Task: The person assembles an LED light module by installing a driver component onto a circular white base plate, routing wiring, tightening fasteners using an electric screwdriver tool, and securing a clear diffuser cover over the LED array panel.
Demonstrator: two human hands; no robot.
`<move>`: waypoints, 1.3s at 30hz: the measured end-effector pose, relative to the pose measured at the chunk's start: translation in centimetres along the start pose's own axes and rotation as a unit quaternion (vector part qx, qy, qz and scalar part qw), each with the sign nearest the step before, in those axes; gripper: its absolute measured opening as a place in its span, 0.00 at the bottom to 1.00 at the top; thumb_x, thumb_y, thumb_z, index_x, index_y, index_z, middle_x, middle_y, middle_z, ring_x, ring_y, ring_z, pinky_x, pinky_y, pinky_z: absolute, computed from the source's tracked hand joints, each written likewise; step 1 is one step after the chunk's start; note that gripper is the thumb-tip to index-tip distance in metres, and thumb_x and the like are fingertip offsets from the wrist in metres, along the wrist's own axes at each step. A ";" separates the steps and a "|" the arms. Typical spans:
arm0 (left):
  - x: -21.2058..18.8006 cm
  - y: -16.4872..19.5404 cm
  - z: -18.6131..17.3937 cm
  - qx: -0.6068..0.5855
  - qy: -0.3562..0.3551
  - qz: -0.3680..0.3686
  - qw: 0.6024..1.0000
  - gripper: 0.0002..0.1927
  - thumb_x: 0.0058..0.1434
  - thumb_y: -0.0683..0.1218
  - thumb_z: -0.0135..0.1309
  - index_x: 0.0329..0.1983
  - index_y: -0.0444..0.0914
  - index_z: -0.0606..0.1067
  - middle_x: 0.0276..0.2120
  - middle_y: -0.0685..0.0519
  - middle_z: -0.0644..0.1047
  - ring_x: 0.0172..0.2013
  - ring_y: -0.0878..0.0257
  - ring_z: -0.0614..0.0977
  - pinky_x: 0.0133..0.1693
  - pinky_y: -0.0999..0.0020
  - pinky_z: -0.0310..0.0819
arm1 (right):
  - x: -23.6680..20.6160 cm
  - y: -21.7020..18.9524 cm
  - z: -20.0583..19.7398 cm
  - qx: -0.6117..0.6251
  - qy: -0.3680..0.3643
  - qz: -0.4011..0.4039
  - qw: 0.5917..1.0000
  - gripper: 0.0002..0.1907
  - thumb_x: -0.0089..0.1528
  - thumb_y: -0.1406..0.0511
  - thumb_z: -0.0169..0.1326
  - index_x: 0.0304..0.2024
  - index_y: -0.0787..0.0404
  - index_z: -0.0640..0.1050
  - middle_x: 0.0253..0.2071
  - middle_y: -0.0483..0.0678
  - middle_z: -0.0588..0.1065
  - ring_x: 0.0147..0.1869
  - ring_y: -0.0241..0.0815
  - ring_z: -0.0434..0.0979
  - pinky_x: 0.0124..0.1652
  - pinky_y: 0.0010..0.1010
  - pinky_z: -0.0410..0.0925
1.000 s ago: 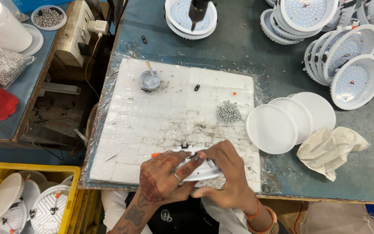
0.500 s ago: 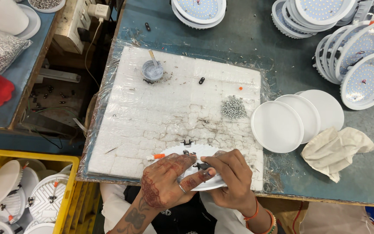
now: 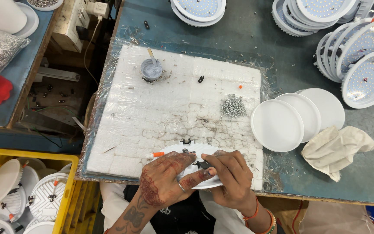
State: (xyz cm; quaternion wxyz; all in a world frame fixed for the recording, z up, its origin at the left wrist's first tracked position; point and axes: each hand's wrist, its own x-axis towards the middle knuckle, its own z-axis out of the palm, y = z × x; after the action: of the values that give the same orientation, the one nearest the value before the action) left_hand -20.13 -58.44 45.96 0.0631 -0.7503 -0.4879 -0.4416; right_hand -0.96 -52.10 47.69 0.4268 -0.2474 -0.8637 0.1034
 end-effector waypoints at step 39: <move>0.9 -0.6 -0.5 -0.016 0.035 -0.006 0.999 0.18 0.61 0.50 0.69 0.53 0.58 0.79 0.42 0.52 0.83 0.40 0.59 0.87 0.42 0.62 0.85 | 1.6 0.1 -0.1 -0.007 -0.019 -0.038 0.999 0.28 0.47 0.64 0.67 0.50 0.68 0.81 0.36 0.49 0.75 0.38 0.47 0.78 0.36 0.33 0.72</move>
State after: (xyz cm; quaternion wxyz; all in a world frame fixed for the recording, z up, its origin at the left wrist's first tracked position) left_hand -20.74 -57.76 46.71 0.0655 -0.7324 -0.4822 -0.4762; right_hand -1.70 -51.16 48.79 0.4119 -0.2149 -0.8814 0.0857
